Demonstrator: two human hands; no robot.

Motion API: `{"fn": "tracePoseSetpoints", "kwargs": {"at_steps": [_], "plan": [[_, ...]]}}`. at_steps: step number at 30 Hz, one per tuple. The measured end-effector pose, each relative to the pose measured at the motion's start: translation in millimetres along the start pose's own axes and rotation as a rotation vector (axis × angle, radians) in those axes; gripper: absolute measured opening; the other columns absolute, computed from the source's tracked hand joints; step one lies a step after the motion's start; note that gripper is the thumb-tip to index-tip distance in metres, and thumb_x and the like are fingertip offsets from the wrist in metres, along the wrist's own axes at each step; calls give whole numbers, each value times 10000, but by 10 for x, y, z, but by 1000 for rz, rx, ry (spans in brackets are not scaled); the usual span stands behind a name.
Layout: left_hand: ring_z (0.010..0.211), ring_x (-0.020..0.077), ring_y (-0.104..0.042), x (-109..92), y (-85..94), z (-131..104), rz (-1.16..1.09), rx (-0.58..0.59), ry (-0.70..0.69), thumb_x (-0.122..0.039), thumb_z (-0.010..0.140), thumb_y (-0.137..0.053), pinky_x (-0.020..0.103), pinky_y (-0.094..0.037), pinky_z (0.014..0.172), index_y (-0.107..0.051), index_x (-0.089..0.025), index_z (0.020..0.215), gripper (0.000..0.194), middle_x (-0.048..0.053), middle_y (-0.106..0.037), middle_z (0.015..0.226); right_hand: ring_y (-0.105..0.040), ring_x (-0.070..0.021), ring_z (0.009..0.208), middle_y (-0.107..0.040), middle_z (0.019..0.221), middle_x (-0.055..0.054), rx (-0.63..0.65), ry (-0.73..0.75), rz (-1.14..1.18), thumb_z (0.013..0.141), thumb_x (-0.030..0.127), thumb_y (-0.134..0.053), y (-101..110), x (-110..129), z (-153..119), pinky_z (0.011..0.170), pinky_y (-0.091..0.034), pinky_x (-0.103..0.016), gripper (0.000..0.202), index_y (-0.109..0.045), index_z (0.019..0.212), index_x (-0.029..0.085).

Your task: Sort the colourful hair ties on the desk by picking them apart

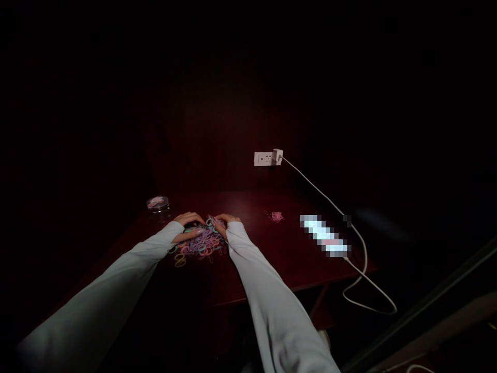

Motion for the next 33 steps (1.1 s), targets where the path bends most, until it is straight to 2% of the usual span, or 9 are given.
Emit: {"fn": "tracePoseSetpoints", "kwargs": {"at_steps": [7,11,17,21,24,28,33], "plan": [[931,213,-629,102,-11,19,-4,-93,16,-442,985,-494,352,-452,924,-716,-219,1030,318,54,-720,1061,-705,-196,807,-795,928,-51,-18,-14,26,858,391,-691,19,9,-17,775,-527,-270,251,-806,965,196],[978,214,-637,141,10,42,11,-135,8,-383,1016,-416,344,-470,950,-714,-218,1011,341,58,-720,1043,-703,-194,803,-794,924,-55,-12,-10,23,857,381,-690,-1,-5,-12,769,-523,-264,253,-806,972,188],[1016,231,-645,49,73,14,147,-67,15,-465,980,-506,344,-483,936,-703,-224,1058,321,56,-714,1084,-697,-188,824,-789,956,-64,-5,44,-5,872,377,-675,-8,17,-33,799,-517,-266,248,-794,984,190],[1011,231,-663,33,35,-25,174,17,30,-556,905,-601,314,-483,893,-696,-240,1111,388,42,-703,1073,-685,-178,831,-782,971,-62,8,87,-33,877,347,-643,-5,44,-35,821,-516,-268,226,-774,987,199],[948,216,-662,67,-4,-33,155,36,42,-598,863,-641,296,-479,861,-702,-247,1115,436,26,-686,1005,-674,-179,825,-776,956,-61,25,88,-59,838,303,-655,-32,37,-8,839,-517,-277,185,-761,950,200],[906,201,-647,100,-54,-18,84,31,36,-583,827,-686,284,-478,830,-715,-245,1101,435,20,-662,985,-668,-184,830,-772,963,-63,49,88,-64,840,303,-635,-50,44,-5,845,-519,-291,188,-750,948,203],[821,180,-613,134,-91,12,-18,24,49,-493,819,-697,272,-478,777,-742,-216,1002,335,17,-648,922,-664,-182,843,-769,977,-53,55,87,-74,827,289,-644,-35,42,-37,850,-518,-286,186,-745,965,217]]}}
Point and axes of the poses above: each hand's wrist, its own z-axis towards the middle knuckle, its own y-axis out of the back of the hand, x = y × z, the point moved 6 cm from there along z, towards the middle knuckle
